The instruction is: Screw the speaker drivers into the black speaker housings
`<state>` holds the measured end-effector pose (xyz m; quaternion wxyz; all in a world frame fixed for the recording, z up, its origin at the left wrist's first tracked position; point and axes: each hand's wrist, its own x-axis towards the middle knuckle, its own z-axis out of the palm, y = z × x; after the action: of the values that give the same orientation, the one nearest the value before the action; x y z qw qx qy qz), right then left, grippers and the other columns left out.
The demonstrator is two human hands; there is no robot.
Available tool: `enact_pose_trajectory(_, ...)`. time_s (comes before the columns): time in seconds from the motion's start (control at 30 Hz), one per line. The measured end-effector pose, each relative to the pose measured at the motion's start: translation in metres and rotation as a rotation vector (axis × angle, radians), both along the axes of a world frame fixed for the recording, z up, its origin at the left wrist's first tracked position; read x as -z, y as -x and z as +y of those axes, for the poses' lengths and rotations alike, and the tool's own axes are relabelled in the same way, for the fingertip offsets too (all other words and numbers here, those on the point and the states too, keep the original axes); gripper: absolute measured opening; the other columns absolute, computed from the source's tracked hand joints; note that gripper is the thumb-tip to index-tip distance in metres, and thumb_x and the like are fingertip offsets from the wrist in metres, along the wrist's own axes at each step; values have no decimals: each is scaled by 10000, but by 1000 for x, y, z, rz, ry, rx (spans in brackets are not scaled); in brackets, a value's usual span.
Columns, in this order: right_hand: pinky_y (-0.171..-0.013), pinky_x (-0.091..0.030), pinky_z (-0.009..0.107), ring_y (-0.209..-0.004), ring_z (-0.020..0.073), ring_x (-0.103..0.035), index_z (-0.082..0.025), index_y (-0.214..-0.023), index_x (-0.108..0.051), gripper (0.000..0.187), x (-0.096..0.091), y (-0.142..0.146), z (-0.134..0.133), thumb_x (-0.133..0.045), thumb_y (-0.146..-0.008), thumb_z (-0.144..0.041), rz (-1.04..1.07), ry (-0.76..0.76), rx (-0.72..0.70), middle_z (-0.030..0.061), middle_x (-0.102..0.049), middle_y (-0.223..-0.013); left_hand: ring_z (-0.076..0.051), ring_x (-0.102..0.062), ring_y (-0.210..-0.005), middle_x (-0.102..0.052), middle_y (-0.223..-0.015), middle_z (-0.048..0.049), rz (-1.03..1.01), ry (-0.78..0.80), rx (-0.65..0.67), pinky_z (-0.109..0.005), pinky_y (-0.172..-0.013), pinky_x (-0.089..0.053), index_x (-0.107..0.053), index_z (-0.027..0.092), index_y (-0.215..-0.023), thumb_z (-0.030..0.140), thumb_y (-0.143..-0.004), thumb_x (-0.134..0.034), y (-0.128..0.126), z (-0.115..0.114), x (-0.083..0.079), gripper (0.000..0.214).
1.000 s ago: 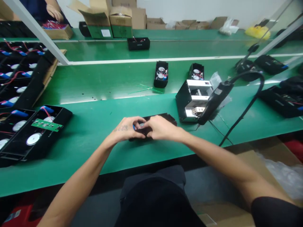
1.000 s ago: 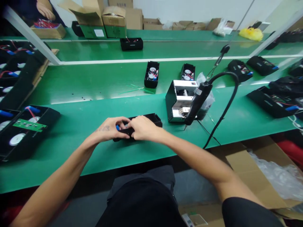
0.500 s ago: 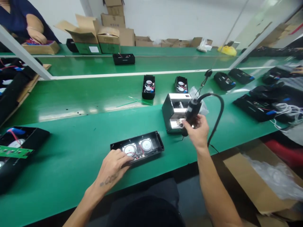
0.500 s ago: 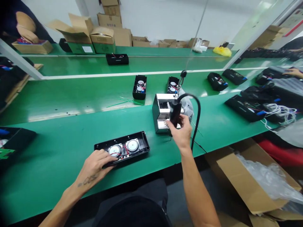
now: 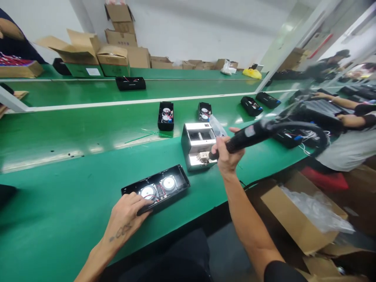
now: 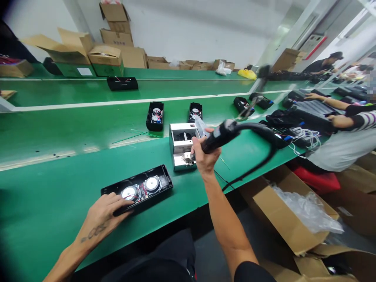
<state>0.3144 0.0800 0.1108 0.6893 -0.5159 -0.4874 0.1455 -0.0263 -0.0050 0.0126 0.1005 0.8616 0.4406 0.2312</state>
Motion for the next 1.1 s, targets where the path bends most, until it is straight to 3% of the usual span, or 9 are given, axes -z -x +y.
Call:
enact_pose_trajectory(0.13, -602, -521, 336, -488, 127, -531, -224, -1221, -533, 451, 3, 7, 3, -696, -848, -419, -54, 126, -95, -108, -519, -597, -201, -607, -722, -727, -825, -3, 12, 10, 22, -327, -658, -436, -750, 292, -979, 288, -925, -682, -5, 2, -2, 87)
enact_pose_trajectory(0.27, -492, -457, 306, -454, 112, -506, -228, -1198, -580, 455, -2, 22, -18, -768, -810, -371, 32, 240, -293, -110, -524, -598, -211, -588, -726, -702, -828, -12, 21, 0, -26, -331, -654, -426, -716, 268, -1028, 261, -889, -702, -6, 0, 3, 140)
enact_pose_trajectory(0.47, -437, -426, 256, -403, 85, -473, -319, -1260, -487, 389, 0, 96, -67, -677, -931, -235, 300, 48, -698, -135, -510, -589, -210, -577, -714, -679, -803, -18, 69, 13, -90, -333, -647, -400, -652, 226, -989, 187, -822, -731, -15, -4, -2, 189)
enact_pose_trajectory(0.6, -433, -443, 247, -422, 91, -489, -345, -1263, -472, 396, 6, 142, -76, -665, -938, -226, 312, 5, -859, -126, -515, -619, -202, -576, -698, -664, -778, -14, 74, 36, -107, -335, -652, -395, -629, 235, -939, 241, -883, -698, -18, -4, -6, 89)
enact_pose_trajectory(0.73, -481, -470, 264, -452, 91, -502, -354, -1272, -491, 414, 15, 162, -71, -653, -934, -179, 247, 26, -891, -119, -522, -649, -216, -603, -727, -670, -791, -31, 67, 47, -108, -351, -674, -406, -632, 230, -943, 278, -916, -683, -18, -5, -3, 76)
enact_pose_trajectory(0.97, -516, -513, 347, -523, 155, -560, -324, -1245, -530, 455, 36, 160, -71, -749, -852, -252, 143, 175, -771, -74, -554, -665, -237, -642, -800, -703, -876, -34, 30, 107, -76, -368, -702, -424, -643, 227, -1037, 287, -911, -715, -17, -4, -4, 157)
enact_pose_trajectory(1.1, -527, -514, 362, -556, 169, -577, -331, -1198, -535, 426, 42, 159, -72, -763, -841, -286, 115, 220, -776, -63, -560, -687, -236, -647, -803, -711, -877, -38, 5, 91, -77, -364, -699, -407, -637, 230, -1066, 294, -941, -676, -17, -4, -4, 146)
